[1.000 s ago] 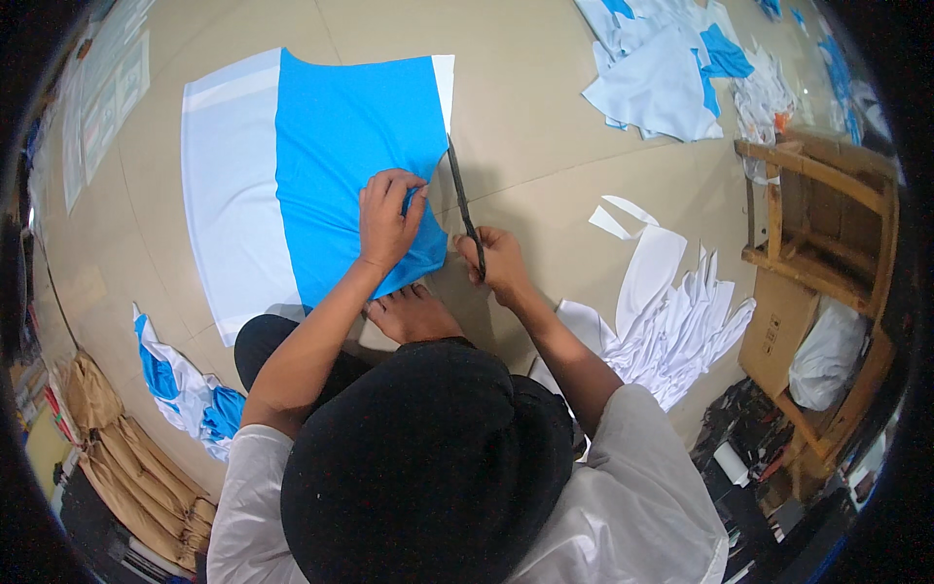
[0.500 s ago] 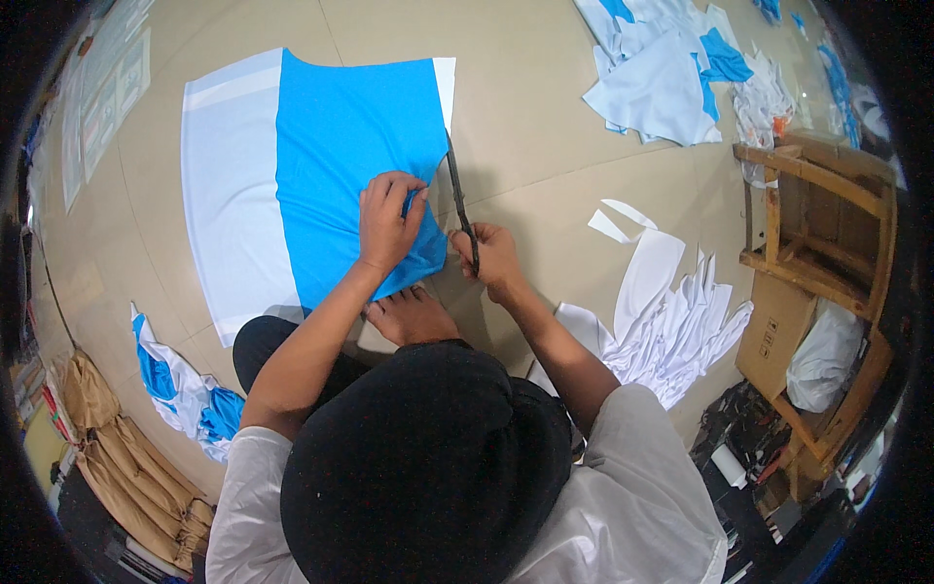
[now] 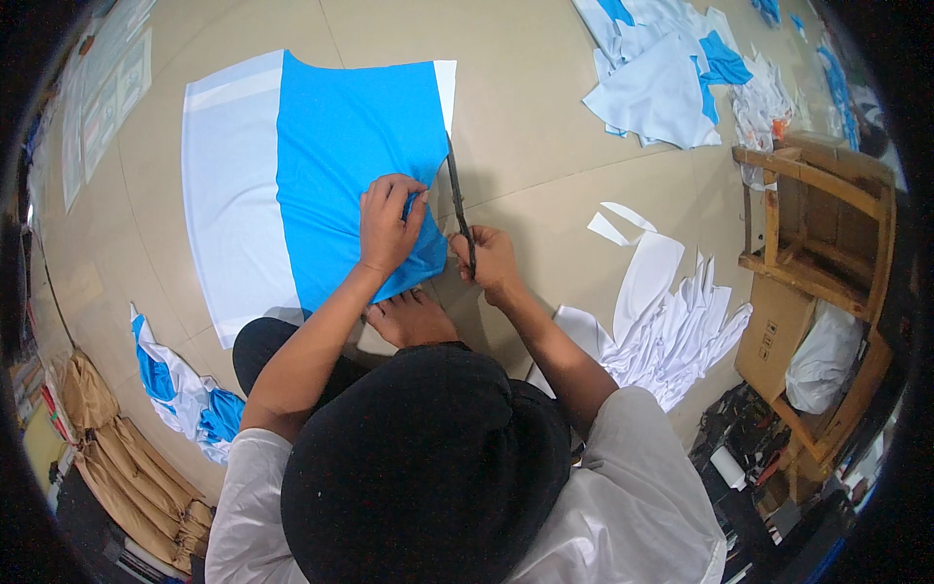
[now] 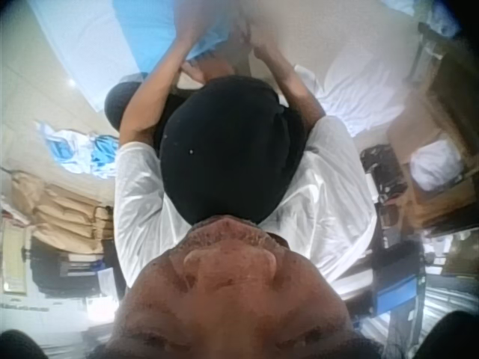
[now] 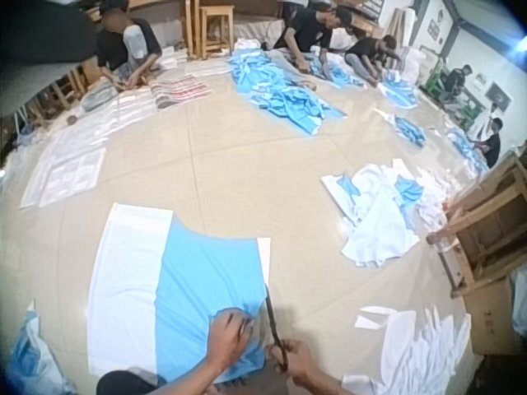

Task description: The person sits on the floor and uses scissors to cut a large piece of blue and white fabric. They trim the edges of the material, then unfold it to reveal a printed sports jersey design with logos, and continue cutting along the printed lines.

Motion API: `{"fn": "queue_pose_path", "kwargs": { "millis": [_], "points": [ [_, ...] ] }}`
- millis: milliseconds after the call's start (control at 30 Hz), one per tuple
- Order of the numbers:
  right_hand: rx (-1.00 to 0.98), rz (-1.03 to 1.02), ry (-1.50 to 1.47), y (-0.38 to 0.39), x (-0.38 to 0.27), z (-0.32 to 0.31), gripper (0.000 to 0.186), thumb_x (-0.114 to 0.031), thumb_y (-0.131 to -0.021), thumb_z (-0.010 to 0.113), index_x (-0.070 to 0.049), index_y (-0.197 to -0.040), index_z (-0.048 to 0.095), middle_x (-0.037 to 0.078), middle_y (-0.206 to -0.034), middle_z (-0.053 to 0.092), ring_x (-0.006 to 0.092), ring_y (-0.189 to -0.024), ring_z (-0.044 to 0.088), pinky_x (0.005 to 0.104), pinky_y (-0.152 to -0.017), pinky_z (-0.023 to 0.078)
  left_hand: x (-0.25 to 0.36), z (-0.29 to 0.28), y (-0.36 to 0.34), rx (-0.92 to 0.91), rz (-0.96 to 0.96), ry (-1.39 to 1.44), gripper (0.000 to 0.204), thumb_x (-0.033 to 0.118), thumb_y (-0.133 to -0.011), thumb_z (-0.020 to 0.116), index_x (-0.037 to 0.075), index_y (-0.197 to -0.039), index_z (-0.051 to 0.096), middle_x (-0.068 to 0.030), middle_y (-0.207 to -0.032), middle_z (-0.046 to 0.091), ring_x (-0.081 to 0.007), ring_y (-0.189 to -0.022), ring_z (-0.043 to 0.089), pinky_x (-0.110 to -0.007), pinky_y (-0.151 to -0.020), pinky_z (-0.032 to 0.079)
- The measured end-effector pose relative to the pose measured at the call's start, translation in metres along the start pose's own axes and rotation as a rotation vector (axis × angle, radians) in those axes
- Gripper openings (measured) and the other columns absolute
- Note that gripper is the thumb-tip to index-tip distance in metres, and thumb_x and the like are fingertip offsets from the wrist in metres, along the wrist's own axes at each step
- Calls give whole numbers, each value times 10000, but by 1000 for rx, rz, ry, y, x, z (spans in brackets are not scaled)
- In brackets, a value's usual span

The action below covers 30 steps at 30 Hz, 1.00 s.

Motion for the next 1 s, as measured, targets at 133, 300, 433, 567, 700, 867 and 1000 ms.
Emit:
{"fn": "queue_pose_path", "kwargs": {
  "millis": [133,300,433,567,700,867,1000],
  "points": [
    [1,-14,7,-2,4,-1,265,-242,-944,776,-52,-805,655,1,-594,583,92,-450,528,265,-433,400,1,0,0,6,5,0,126,111,-925,774,122,-1041,726,-33,-1075,673,-267,-1008,625,-411,-835,439],
    [-2,-32,7,-5,9,-3,250,-228,-935,768,-46,-804,657,4,-593,582,91,-446,524,266,-432,401,0,0,0,9,10,5,134,107,-923,777,121,-1045,724,-35,-1074,671,-269,-1008,625,-409,-834,440],
    [5,-33,24,-3,8,-2,238,-213,-926,760,-39,-799,658,4,-594,579,90,-448,525,266,-429,399,-1,0,1,10,8,-2,135,106,-921,779,122,-1042,722,-34,-1071,670,-268,-1004,625,-406,-831,439],
    [18,-38,42,0,6,-1,238,-208,-922,761,-34,-794,660,2,-595,577,89,-450,525,266,-426,398,-1,0,0,9,10,-1,132,103,-922,779,123,-1038,721,-30,-1070,670,-263,-999,625,-404,-827,440],
    [15,-43,49,0,6,-2,240,-214,-924,763,-33,-800,666,2,-598,577,88,-452,527,264,-426,398,-1,0,0,11,10,4,130,103,-924,779,124,-1037,720,-28,-1068,671,-261,-995,625,-404,-826,441],
    [21,-23,64,4,3,0,242,-224,-928,767,-40,-805,671,1,-603,579,89,-455,532,266,-426,400,-1,0,0,9,1,2,129,105,-926,778,124,-1039,719,-26,-1069,673,-262,-994,624,-406,-830,443],
    [39,-12,62,4,2,0,255,-235,-926,769,-43,-796,661,-1,-597,577,94,-447,528,266,-427,401,-1,0,0,13,-3,12,129,104,-926,777,123,-1039,719,-26,-1073,676,-263,-997,625,-406,-833,444]
  ]
}}
Point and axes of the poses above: each hand's wrist, its own y-axis away from the middle knuckle, its own z-axis out of the palm, x = y × z, the point moved 5 cm from there along -y, towards the middle knuckle
